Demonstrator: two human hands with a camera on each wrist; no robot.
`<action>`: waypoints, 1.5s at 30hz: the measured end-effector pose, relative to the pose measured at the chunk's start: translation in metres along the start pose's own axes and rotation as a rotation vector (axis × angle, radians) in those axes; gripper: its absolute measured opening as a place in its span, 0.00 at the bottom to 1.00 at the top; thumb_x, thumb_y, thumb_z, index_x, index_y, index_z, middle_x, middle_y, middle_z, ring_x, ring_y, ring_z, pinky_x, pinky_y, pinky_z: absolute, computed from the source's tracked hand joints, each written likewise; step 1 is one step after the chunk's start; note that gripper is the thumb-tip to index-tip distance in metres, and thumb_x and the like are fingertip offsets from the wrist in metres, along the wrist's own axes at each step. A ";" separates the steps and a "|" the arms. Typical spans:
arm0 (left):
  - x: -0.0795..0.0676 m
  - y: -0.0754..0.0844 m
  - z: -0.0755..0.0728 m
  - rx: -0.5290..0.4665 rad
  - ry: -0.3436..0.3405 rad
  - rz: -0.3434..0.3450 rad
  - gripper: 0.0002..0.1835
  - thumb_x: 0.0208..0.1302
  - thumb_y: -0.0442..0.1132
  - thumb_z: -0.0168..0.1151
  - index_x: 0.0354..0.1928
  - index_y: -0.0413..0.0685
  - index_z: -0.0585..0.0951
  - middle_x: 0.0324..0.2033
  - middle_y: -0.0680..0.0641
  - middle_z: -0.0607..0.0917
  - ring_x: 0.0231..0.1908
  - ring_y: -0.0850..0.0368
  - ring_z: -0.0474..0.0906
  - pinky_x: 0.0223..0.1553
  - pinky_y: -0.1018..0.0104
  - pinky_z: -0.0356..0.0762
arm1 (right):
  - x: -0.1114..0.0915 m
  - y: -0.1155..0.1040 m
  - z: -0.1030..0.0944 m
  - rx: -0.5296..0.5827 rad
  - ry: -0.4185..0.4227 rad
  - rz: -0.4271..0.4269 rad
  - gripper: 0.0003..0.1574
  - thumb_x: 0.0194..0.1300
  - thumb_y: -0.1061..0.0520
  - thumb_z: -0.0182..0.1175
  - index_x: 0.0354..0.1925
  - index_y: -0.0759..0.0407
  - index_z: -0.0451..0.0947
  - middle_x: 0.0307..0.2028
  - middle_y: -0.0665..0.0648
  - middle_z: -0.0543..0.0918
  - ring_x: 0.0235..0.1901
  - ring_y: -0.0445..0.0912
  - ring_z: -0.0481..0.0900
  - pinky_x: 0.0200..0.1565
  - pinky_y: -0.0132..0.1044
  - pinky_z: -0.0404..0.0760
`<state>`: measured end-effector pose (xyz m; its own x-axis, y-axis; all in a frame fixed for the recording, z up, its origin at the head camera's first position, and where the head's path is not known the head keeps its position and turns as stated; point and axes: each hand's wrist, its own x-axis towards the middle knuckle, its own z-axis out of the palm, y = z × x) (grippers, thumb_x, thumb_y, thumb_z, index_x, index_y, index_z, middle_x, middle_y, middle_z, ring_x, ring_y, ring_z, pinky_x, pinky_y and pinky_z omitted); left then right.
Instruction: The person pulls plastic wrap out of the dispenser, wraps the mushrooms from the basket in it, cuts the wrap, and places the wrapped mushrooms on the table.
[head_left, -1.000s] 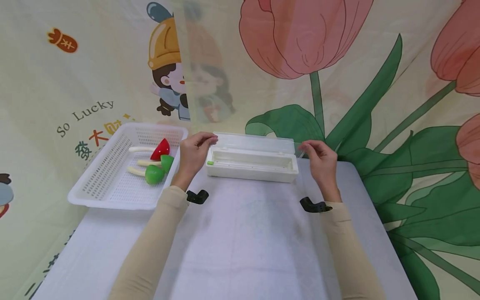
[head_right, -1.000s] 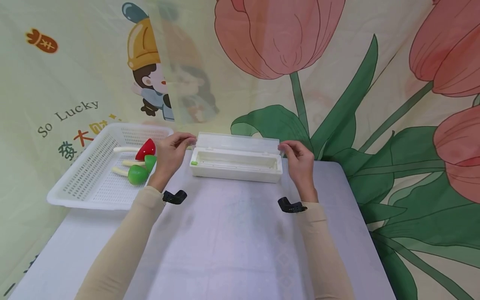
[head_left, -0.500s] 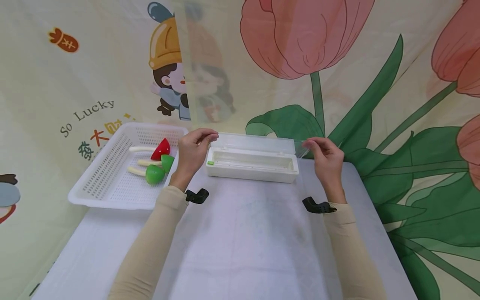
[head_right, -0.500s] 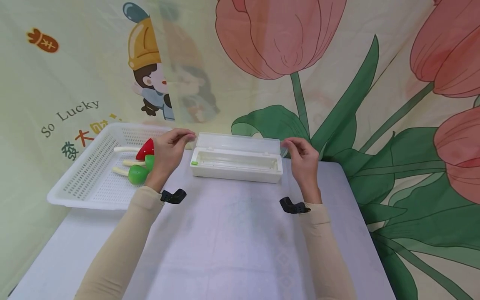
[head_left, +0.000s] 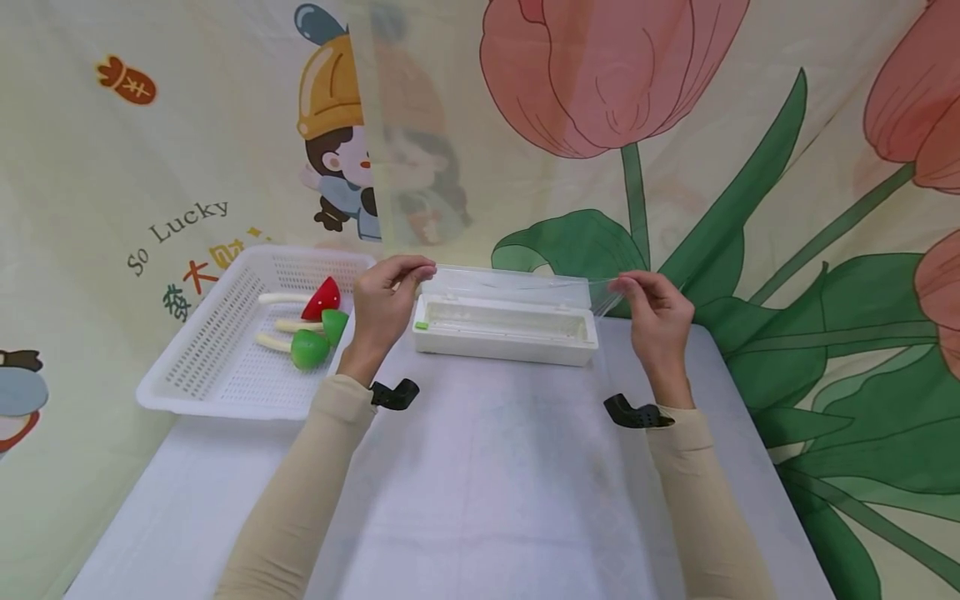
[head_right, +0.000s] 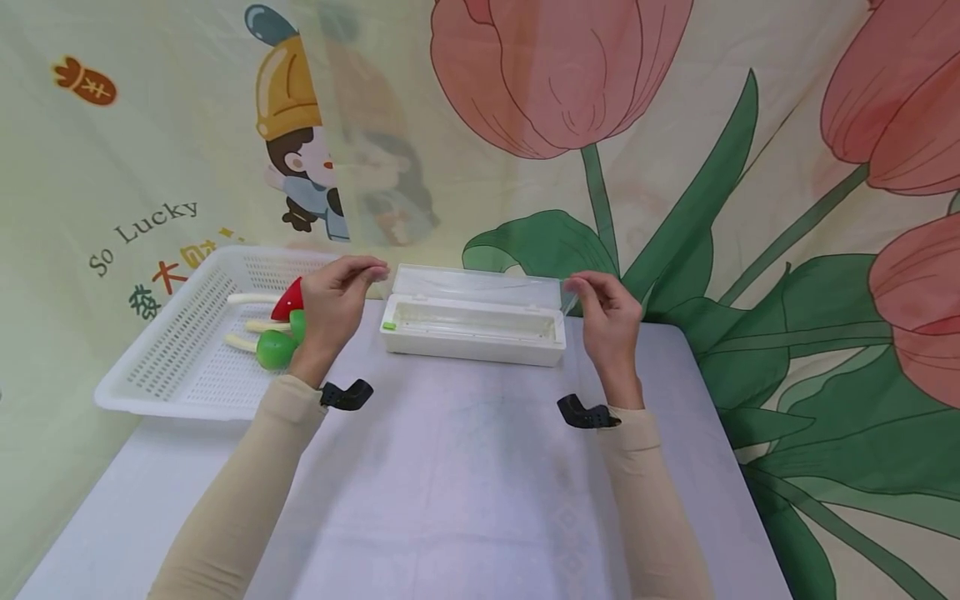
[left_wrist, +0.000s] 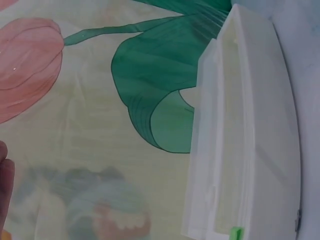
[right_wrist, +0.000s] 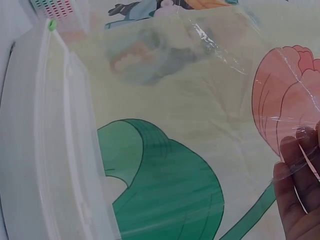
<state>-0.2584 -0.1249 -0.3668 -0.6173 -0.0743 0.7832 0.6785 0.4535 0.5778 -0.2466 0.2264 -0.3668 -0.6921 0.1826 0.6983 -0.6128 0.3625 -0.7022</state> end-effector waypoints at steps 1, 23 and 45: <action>0.000 0.001 0.000 -0.004 0.007 0.005 0.07 0.65 0.33 0.69 0.42 0.37 0.89 0.38 0.41 0.92 0.40 0.49 0.90 0.48 0.79 0.80 | 0.000 -0.001 0.000 -0.002 0.000 -0.002 0.11 0.72 0.62 0.62 0.45 0.71 0.84 0.39 0.58 0.89 0.40 0.36 0.87 0.50 0.26 0.83; -0.004 0.019 -0.019 -0.102 0.034 0.095 0.06 0.60 0.28 0.72 0.39 0.34 0.89 0.36 0.39 0.91 0.37 0.55 0.89 0.47 0.73 0.84 | -0.002 -0.028 -0.012 0.038 0.029 -0.046 0.09 0.70 0.67 0.62 0.44 0.75 0.83 0.37 0.43 0.89 0.38 0.37 0.87 0.49 0.27 0.83; -0.134 -0.010 -0.024 -0.224 -0.327 0.054 0.09 0.56 0.23 0.73 0.37 0.41 0.88 0.32 0.44 0.91 0.31 0.56 0.88 0.41 0.77 0.83 | -0.132 0.015 -0.035 0.055 -0.325 0.085 0.07 0.67 0.77 0.59 0.40 0.72 0.81 0.31 0.62 0.84 0.30 0.39 0.84 0.38 0.26 0.85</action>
<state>-0.1725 -0.1406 -0.4721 -0.6483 0.2469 0.7203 0.7610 0.2416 0.6021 -0.1509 0.2398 -0.4642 -0.8218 -0.0943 0.5619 -0.5609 0.3074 -0.7687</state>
